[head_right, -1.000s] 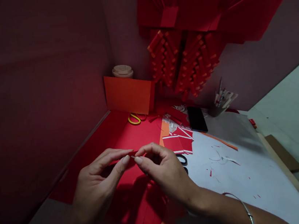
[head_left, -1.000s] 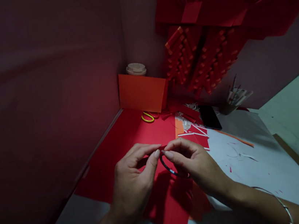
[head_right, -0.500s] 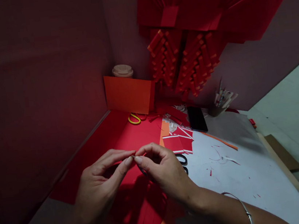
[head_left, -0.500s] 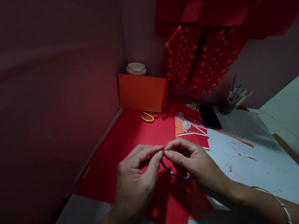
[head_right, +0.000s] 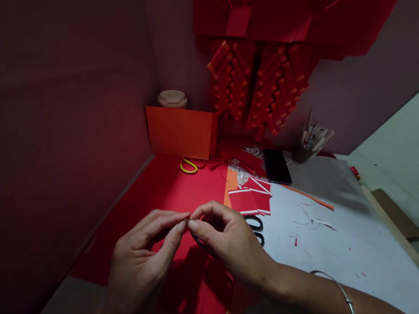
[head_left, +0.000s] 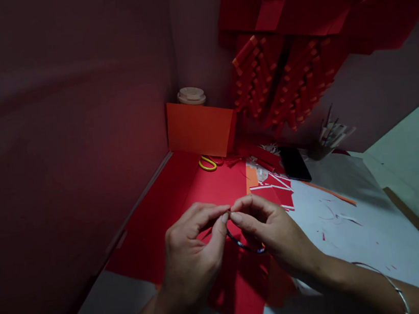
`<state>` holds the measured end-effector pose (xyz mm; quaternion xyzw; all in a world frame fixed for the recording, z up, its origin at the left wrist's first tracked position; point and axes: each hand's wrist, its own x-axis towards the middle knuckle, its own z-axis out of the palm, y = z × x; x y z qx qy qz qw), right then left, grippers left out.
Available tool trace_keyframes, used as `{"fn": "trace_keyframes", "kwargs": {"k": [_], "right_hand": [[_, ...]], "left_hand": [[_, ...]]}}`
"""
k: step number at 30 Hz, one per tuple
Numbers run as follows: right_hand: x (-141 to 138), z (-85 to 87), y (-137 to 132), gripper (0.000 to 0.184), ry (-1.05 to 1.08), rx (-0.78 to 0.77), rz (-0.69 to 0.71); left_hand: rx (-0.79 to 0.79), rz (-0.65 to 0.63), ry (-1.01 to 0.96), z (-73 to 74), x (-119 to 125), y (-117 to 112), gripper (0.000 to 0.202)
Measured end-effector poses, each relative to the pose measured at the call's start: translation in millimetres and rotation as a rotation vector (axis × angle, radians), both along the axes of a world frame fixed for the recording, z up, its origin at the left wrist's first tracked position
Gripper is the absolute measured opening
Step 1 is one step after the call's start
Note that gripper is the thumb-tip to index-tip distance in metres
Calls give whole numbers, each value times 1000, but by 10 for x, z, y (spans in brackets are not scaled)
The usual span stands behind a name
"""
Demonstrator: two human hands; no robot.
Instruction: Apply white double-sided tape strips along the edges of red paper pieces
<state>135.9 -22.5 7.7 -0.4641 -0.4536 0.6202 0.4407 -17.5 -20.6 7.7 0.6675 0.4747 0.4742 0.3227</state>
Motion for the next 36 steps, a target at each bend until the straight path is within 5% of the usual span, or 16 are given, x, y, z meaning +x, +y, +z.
{"fn": "trace_keyframes", "kwargs": {"k": [13, 21, 36], "right_hand": [[33, 14, -103, 33, -34, -54, 189], [61, 1, -65, 27, -111, -104, 217], [76, -14, -72, 22, -328, 82, 102]], "left_hand": [[159, 102, 187, 28, -61, 8, 10], [34, 155, 98, 88, -130, 48, 9], [-126, 152, -165, 109, -181, 71, 11]]}}
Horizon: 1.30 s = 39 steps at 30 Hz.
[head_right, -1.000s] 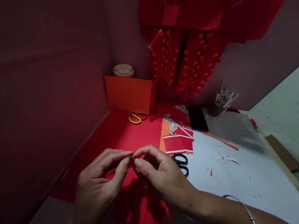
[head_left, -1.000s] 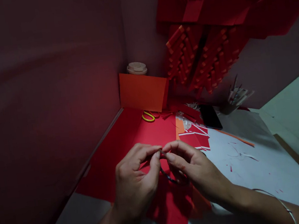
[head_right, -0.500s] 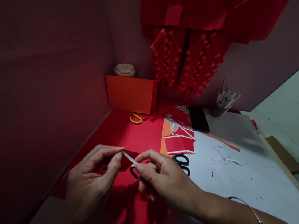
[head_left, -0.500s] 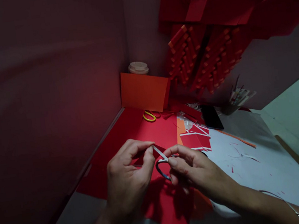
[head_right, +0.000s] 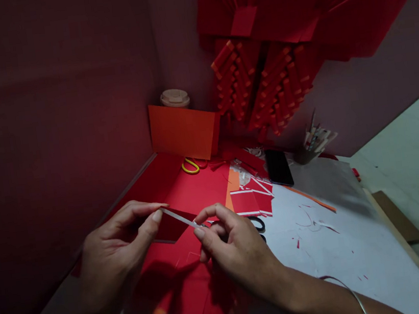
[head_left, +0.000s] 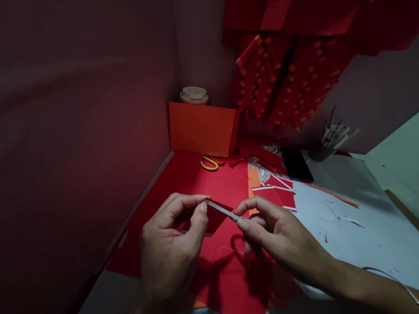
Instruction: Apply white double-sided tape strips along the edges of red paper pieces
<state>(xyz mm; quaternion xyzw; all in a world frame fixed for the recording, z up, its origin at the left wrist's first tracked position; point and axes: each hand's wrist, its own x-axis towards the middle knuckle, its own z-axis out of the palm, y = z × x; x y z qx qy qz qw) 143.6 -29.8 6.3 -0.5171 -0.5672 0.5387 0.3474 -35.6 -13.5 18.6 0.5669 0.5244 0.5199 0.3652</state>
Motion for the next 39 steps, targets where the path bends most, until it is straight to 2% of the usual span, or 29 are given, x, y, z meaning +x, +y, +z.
{"fn": "trace_keyframes", "kwargs": {"k": [5, 11, 24, 33, 39], "right_hand": [[2, 5, 17, 19, 26, -20, -25], [-9, 10, 19, 20, 77, -31, -46], [1, 2, 9, 20, 98, -5, -23], [-9, -1, 12, 19, 109, 10, -64], [12, 21, 26, 15, 76, 31, -85]], "left_hand": [[-37, 47, -26, -7, -27, -9, 13], [-106, 35, -110, -5, -33, 0, 14], [-116, 31, -165, -11, -33, 3, 13], [-182, -41, -311, -22, -45, 6, 13], [-175, -99, -231, 3, -36, 50, 14]]}}
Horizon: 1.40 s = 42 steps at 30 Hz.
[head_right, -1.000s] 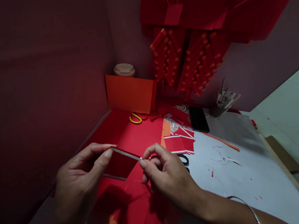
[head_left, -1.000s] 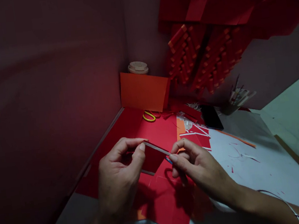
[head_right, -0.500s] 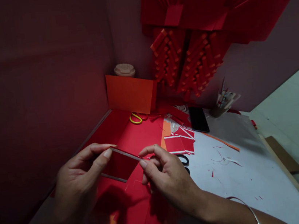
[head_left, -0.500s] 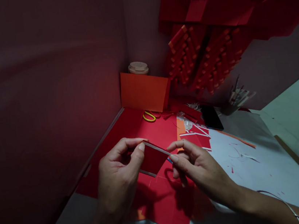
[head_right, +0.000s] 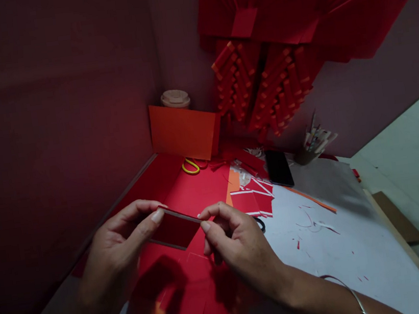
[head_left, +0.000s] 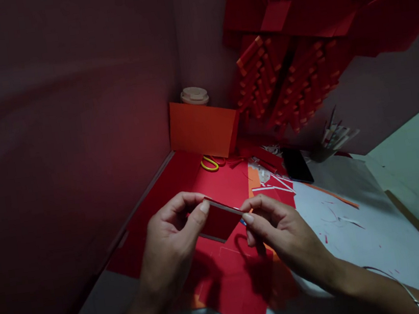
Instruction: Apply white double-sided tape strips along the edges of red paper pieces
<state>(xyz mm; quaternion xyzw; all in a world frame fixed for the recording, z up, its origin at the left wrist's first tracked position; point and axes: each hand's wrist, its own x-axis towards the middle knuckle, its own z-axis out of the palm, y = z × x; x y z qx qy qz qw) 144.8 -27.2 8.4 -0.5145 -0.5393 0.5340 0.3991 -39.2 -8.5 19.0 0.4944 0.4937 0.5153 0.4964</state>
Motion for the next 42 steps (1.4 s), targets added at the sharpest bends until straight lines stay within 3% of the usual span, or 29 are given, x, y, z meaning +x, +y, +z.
{"fn": "trace_keyframes", "kwargs": {"k": [7, 12, 22, 29, 33, 42], "right_hand": [[34, 39, 12, 10, -105, 42, 69], [55, 44, 18, 11, -204, 39, 128], [52, 59, 27, 9, -367, 115, 193], [87, 85, 46, 18, -289, 66, 242], [134, 135, 73, 35, -209, 10, 306], [205, 139, 127, 28, -225, 69, 287]], "left_hand": [[-141, -188, 135, 119, 19, -9, 15], [-180, -202, 226, 94, 47, -11, 12], [-194, -330, 202, 43, 74, -35, 10], [-119, -323, 206, 37, 45, 6, 11], [-144, -345, 136, 48, 23, 33, 14], [-322, -375, -82, 2, -29, 58, 16]]}}
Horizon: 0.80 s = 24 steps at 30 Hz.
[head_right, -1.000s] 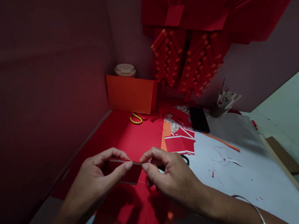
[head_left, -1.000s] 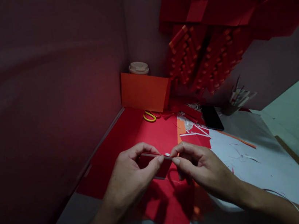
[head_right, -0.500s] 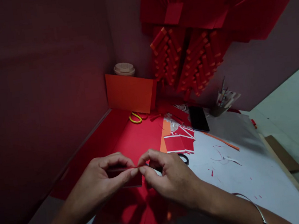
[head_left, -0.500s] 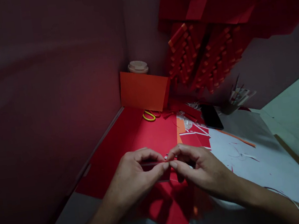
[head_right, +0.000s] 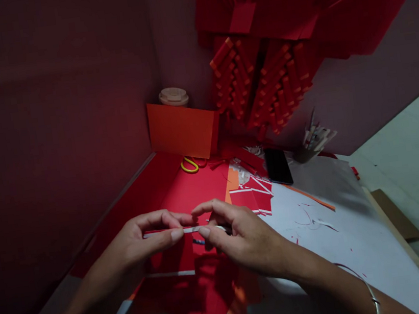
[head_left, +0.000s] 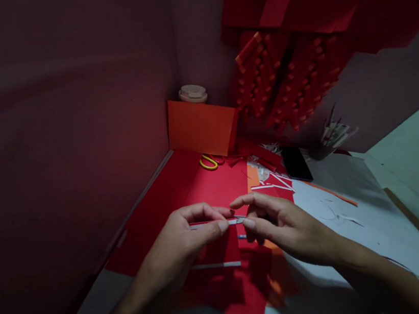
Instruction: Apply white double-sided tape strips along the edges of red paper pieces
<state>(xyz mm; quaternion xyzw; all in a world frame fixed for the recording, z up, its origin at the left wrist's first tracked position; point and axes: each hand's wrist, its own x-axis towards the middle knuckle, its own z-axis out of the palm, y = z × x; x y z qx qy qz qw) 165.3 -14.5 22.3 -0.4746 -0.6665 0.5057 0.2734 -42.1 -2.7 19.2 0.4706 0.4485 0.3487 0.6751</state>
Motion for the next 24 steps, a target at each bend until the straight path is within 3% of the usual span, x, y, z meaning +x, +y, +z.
{"fn": "trace_keyframes", "kwargs": {"k": [4, 7, 11, 14, 19, 24], "right_hand": [[123, 51, 91, 23, -163, 278, -185], [262, 50, 161, 21, -419, 406, -165], [407, -77, 161, 17, -845, 329, 65], [421, -176, 109, 13, -1044, 313, 195], [305, -203, 53, 20, -1119, 327, 217], [327, -265, 48, 25, -1102, 331, 197]], "left_hand": [[77, 137, 36, 13, 35, 9, 13], [108, 238, 34, 40, 54, 7, 13], [108, 276, 34, 55, 35, 20, 13], [126, 307, 34, 48, 21, 36, 14], [112, 408, -18, 52, 37, 41, 18], [75, 398, -41, 77, 25, 30, 20]]}}
